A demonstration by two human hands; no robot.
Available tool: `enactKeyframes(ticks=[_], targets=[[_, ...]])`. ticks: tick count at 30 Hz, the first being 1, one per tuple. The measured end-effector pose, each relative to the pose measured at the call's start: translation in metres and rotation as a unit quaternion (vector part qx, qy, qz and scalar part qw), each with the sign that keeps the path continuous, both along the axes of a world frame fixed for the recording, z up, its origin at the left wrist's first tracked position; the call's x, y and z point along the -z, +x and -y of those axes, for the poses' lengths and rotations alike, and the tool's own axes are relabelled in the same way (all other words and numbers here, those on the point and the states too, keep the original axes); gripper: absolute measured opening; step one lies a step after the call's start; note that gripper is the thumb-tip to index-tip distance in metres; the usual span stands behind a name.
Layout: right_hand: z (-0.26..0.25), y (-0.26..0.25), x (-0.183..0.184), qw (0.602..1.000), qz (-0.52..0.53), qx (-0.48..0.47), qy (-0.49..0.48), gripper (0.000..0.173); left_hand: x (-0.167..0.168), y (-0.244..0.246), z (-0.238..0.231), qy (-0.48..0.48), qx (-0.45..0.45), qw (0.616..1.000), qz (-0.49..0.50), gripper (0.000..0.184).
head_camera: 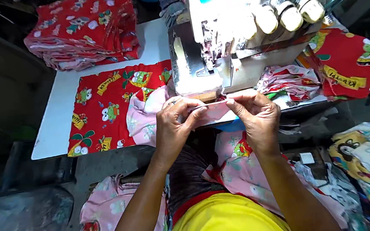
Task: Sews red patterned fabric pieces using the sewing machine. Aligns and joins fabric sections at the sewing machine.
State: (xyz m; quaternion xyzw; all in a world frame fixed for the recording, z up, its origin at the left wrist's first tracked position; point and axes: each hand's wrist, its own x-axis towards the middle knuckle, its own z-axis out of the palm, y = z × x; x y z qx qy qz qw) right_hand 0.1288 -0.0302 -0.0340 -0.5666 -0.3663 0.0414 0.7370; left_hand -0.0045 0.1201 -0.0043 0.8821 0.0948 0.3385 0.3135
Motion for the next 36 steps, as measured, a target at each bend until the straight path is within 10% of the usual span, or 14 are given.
enactKeyframes(ticks=[6,9,12,23,28,31,36], targets=[[0.019,0.000,0.019,0.985,-0.115,-0.131,0.005,0.007,0.005,-0.024,-0.005,0.068,0.003,0.997,-0.024,0.020],[0.027,-0.009,0.026,0.984,0.021,-0.148,-0.100,0.036,0.011,-0.029,0.007,0.110,0.054,0.991,-0.049,0.022],[0.027,-0.020,0.031,0.969,0.153,-0.107,-0.161,0.022,0.017,-0.029,0.017,0.100,0.079,0.991,-0.031,0.022],[0.036,-0.023,0.012,0.991,0.040,-0.099,-0.085,0.013,0.058,-0.018,-0.063,0.095,-0.111,0.988,-0.045,0.028],[0.044,-0.015,0.011,0.992,-0.037,-0.059,-0.109,0.011,0.022,-0.011,-0.084,0.053,-0.028,0.996,-0.070,0.018],[0.043,0.001,0.028,0.957,0.118,0.073,-0.256,0.018,-0.019,-0.009,-0.080,0.025,0.013,0.995,-0.098,0.017],[0.015,0.001,0.004,0.944,0.223,0.056,-0.235,0.039,-0.071,0.014,-0.044,0.228,0.081,0.964,-0.108,0.018]])
